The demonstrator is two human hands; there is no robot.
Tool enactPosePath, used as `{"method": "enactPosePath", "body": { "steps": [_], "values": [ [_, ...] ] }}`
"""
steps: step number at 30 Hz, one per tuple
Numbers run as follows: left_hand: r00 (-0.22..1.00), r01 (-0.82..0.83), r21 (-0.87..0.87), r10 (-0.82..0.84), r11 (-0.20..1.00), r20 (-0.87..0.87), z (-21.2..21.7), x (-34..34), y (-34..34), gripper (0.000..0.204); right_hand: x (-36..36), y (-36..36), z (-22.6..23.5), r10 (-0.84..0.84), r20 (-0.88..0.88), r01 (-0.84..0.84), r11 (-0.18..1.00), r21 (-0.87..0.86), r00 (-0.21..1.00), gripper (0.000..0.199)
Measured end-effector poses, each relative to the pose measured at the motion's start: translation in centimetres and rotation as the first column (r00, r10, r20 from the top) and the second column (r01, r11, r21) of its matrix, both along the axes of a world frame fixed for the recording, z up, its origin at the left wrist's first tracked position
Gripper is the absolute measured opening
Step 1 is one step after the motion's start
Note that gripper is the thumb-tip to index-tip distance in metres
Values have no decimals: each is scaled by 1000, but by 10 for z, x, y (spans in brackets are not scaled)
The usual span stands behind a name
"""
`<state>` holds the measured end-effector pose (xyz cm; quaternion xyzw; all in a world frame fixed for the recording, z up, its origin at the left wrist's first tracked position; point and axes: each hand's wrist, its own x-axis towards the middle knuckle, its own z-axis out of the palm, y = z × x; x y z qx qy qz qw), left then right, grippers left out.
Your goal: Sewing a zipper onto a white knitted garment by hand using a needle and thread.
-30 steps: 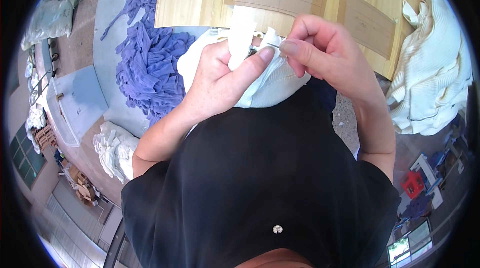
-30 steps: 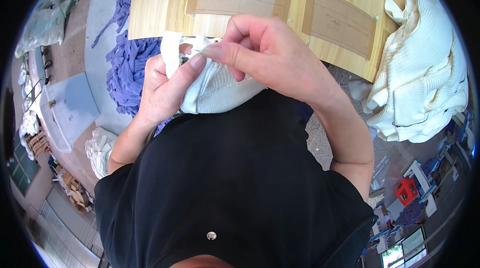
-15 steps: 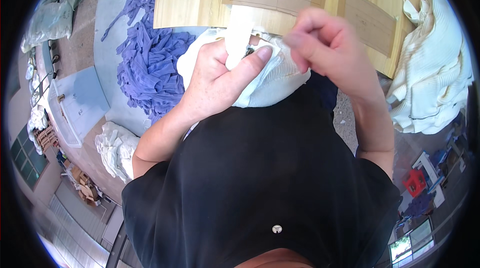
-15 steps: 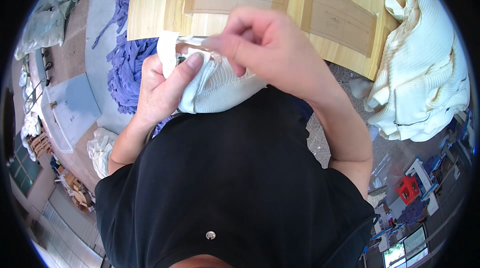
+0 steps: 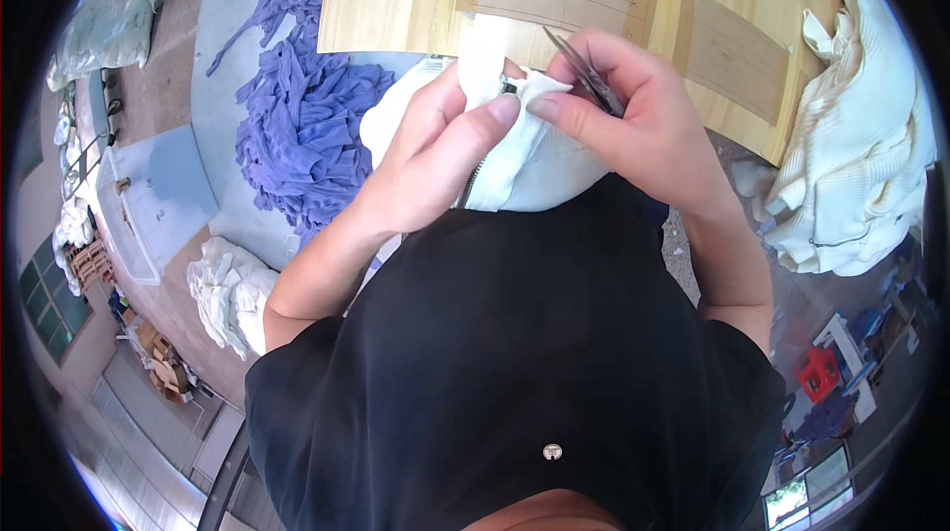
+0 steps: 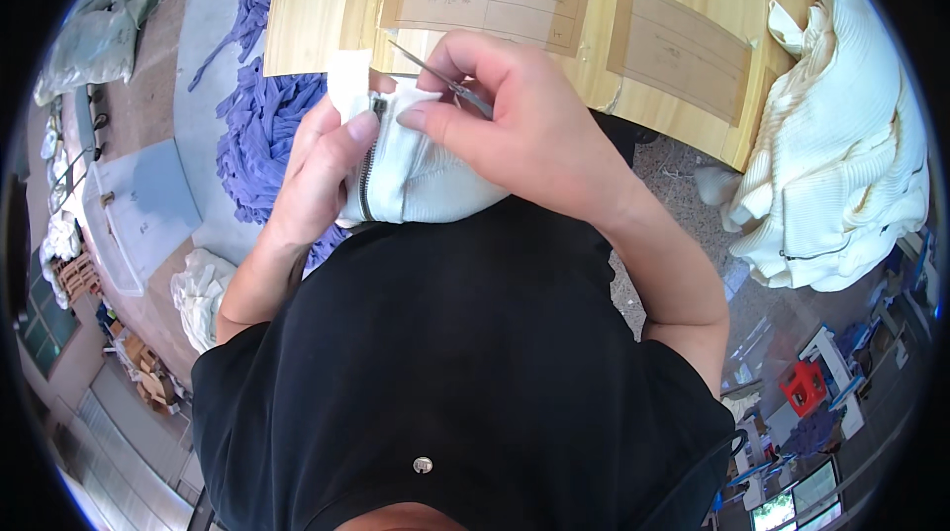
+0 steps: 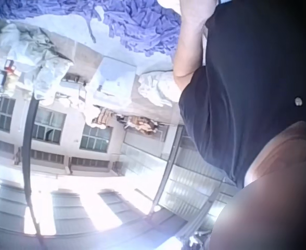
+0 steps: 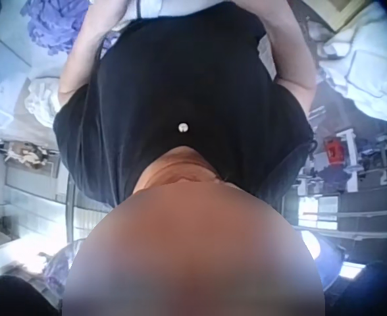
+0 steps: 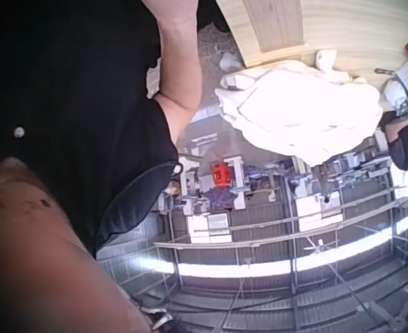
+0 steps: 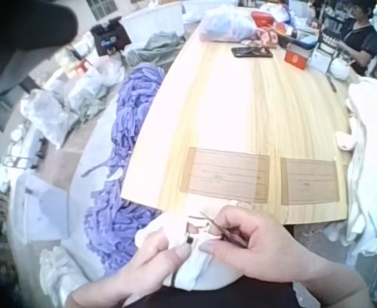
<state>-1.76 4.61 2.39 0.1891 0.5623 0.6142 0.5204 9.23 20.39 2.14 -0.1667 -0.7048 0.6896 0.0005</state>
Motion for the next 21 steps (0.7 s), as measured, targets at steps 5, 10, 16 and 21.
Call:
{"method": "enactPosePath", "body": {
  "steps": [5,10,16,21],
  "values": [
    [981,132,-37,-136,991,-135,-2,-25,-7,23,7,2,6,-20,26,20,1000,4,999,17],
    [981,56,-19,-59,998,-183,0,-11,-1,16,2,1,3,-67,-72,60,993,-99,995,14],
    [967,49,-4,-48,999,-249,-1,-3,-1,15,-11,0,7,-53,-110,55,998,22,992,14],
    [983,75,-112,-92,991,-161,3,-7,-7,20,2,20,10,-1,125,18,990,-142,992,31]
  ]
}}
